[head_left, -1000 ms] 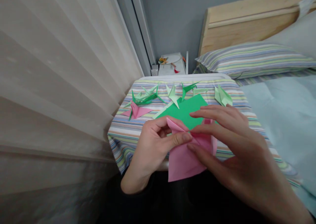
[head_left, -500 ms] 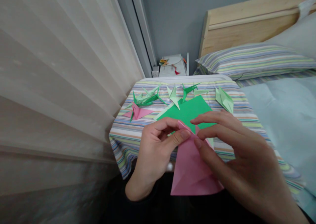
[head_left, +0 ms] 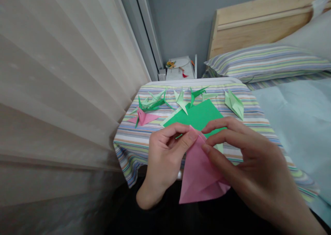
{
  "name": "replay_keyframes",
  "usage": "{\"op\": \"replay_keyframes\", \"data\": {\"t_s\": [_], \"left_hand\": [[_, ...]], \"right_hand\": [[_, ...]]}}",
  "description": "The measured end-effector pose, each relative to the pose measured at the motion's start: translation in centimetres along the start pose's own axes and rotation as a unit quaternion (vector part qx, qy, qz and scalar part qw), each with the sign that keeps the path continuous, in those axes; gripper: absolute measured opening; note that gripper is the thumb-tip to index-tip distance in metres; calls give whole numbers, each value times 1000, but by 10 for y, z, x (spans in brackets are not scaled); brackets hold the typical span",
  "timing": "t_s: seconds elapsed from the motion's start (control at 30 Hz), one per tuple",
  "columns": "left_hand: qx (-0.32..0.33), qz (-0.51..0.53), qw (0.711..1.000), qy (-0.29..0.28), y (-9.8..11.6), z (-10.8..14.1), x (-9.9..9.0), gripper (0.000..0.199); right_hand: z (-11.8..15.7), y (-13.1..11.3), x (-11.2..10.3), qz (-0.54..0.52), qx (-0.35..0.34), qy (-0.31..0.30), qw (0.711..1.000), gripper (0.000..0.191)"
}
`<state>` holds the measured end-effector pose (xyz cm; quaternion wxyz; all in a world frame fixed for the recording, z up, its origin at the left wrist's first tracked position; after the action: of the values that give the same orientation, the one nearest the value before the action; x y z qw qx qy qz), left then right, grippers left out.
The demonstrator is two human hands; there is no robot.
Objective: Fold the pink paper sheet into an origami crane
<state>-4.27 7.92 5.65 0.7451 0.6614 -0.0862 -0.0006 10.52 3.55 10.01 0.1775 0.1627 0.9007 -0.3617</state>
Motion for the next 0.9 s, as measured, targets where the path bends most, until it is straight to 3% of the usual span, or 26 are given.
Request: {"op": "replay_keyframes", "data": {"t_s": [0.2,0.57,0.9], "left_hand": [[27,24,999,-12,1,2,4,8],[27,65,998,5,-7,1,3,2],[19,155,988,20,-1,-9,-9,17]], "right_hand": [[1,5,2,-54,28,41,997,15],[2,5,2,-46,32,26,998,17],[-2,3,2,-44,21,17,999,18]]}}
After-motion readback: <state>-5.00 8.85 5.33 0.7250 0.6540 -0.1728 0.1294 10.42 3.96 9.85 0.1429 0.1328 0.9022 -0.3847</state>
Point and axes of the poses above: each hand's wrist, its own z-axis away from the middle knuckle, its own x-axis out of the palm, y = z × x, the point moved 9 cm from there along -z, towards the middle knuckle, and after that the axes turned 15 degrees about -x, right-handed, at the moved point
